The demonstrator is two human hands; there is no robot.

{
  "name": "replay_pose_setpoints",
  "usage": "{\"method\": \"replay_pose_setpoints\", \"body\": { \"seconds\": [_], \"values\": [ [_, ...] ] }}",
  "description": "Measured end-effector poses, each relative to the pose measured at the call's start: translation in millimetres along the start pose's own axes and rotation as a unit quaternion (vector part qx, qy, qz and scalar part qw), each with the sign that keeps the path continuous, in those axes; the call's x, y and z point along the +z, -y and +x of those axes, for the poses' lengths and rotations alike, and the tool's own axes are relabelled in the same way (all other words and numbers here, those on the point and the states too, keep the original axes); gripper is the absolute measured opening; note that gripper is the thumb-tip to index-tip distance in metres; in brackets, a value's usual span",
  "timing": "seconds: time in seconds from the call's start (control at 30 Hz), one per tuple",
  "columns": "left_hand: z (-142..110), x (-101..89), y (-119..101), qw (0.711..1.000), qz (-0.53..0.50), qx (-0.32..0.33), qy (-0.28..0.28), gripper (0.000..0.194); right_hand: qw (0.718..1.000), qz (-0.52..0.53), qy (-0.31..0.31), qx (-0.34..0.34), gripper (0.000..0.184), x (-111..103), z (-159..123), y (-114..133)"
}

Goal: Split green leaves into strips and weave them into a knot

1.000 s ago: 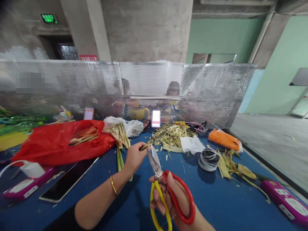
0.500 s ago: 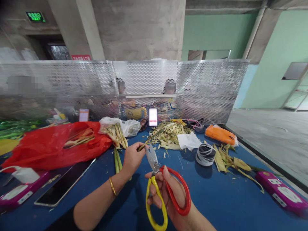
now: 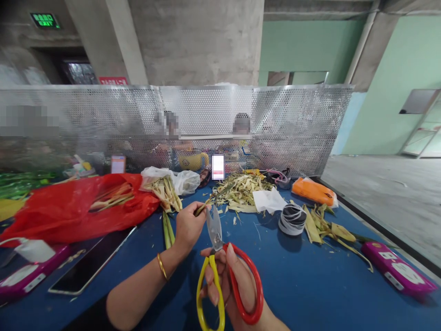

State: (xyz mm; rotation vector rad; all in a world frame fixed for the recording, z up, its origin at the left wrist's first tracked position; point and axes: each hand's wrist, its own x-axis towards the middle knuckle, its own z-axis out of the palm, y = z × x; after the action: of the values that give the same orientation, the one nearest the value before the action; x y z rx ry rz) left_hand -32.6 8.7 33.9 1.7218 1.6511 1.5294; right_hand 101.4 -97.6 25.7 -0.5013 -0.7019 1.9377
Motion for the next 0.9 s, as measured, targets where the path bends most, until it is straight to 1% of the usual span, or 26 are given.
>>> {"method": "replay_pose_setpoints", "body": {
  "seconds": [0.1, 0.33, 0.5, 0.73, 0.9],
  "values": [
    [0, 0.5, 1, 1.0, 0.002, -0.005, 0.005, 0.02, 1.0, -0.01, -0.007, -0.001, 0.052, 0, 1, -1],
    [0, 1.4, 1, 1.0, -0.008, -0.005, 0.014, 0.02, 1.0, -0.019, -0.01, 0.002, 0.055, 5, 2, 8],
    [-1, 1.4, -1, 1.0, -0.015, -0.013, 0.019, 0.021, 0.999, -0.03, -0.019, 0.004, 0.054, 7, 4, 11],
    [0, -0.5, -1, 0.999, -0.031, -0.024, 0.027, 0.017, 0.999, -0.019, -0.029, 0.016, 0.05, 3, 7, 14],
    [2, 0.9, 2, 0.999, -0.037, -0.017, 0.032, 0.016, 0.999, -0.029, -0.036, 0.027, 0.046, -2, 6, 15]
  ]
}}
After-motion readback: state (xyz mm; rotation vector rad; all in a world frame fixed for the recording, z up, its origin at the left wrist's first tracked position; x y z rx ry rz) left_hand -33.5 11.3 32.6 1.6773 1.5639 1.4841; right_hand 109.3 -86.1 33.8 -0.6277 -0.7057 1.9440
